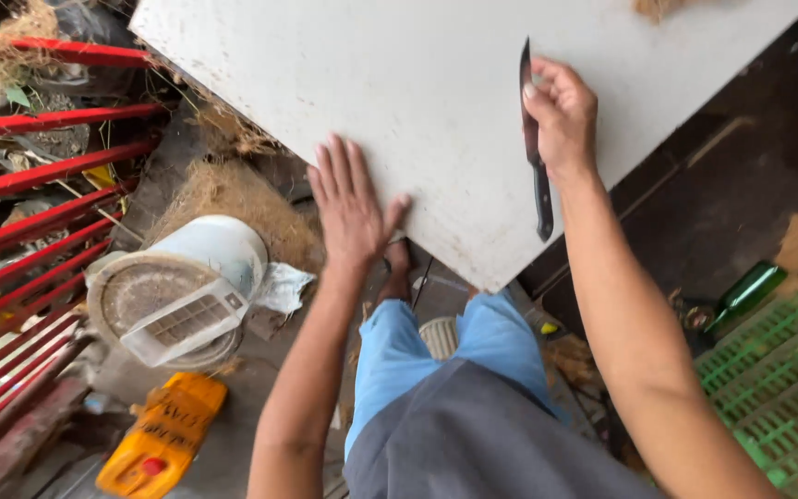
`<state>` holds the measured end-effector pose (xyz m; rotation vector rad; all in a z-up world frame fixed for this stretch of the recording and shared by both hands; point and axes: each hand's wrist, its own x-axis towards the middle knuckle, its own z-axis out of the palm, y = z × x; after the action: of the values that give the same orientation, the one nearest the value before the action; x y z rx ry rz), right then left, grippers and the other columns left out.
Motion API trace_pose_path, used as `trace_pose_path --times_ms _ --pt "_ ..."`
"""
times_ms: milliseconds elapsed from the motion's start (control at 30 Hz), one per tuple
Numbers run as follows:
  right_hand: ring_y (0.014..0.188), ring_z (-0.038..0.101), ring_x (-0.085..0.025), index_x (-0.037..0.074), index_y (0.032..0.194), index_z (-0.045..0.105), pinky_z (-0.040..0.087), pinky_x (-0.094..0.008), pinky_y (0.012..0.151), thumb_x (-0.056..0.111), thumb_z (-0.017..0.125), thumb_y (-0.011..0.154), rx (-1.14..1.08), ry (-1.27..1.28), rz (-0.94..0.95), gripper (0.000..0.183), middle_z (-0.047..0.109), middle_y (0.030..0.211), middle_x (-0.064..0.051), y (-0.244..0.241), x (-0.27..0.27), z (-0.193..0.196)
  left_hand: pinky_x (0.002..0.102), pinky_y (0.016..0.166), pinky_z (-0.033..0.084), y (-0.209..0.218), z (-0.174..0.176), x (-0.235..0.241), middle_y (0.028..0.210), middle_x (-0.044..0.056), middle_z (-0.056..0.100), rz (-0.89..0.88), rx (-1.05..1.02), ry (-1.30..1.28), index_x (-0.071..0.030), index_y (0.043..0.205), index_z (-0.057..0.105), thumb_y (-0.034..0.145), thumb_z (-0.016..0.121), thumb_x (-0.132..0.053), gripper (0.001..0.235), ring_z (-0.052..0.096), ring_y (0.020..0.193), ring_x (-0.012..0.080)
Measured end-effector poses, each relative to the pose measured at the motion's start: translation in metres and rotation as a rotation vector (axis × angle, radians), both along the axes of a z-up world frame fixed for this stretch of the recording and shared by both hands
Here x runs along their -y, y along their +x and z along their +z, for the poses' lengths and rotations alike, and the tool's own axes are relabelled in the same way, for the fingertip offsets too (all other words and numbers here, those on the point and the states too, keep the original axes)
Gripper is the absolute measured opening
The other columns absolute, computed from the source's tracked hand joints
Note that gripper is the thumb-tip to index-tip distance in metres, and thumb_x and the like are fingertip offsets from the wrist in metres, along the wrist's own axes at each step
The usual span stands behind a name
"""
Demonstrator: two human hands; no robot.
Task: The person uses a knife to scrape a white board surface, removing small debris and fibers. They repeatedly scrape different areas and occasionally wipe the surface with their hand. A coir mat rests on the board but is not handled.
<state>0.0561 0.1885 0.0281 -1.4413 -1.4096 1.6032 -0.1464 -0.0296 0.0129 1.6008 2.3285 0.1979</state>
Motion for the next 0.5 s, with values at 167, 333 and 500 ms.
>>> trace_pose_path --times_ms 167,333,500 --pt "0.044 0.044 -0.012 0.003 0.125 0.062 0.037 -0.025 0.037 0.011 0.056 0.098 0.044 0.012 0.041 0.029 0.051 0.066 0.001 -0.009 -0.003 0.007 0.060 0.118 0.016 0.092 0.052 0.090 0.162 0.015 0.018 -0.727 0.702 -0.428 -0.015 0.149 0.042 0.093 0.035 -0.064 0.075 0.016 0.149 0.0379" --pt "0.066 0.048 -0.009 0.001 0.124 0.063 0.039 -0.025 0.058 0.010 0.062 0.095 -0.079 0.199 0.045 0.030 0.059 0.082 -0.004 -0.005 -0.006 -0.045 0.057 0.093 0.039 0.052 0.027 0.027 0.126 0.022 0.041 -0.537 0.447 0.313 -0.005 0.124 0.042 0.108 0.042 -0.035 0.034 0.041 0.113 0.0430" --pt "0.035 0.042 -0.011 0.008 0.056 0.048 0.032 -0.023 0.043 0.014 0.059 0.101 0.101 0.257 0.079 0.047 0.047 0.040 -0.003 -0.010 -0.004 -0.037 0.051 0.109 0.036 0.083 0.034 0.001 0.147 0.027 0.041 -0.632 -0.305 -0.204 0.005 0.153 0.019 0.087 0.029 -0.093 0.118 0.039 0.137 0.0421"
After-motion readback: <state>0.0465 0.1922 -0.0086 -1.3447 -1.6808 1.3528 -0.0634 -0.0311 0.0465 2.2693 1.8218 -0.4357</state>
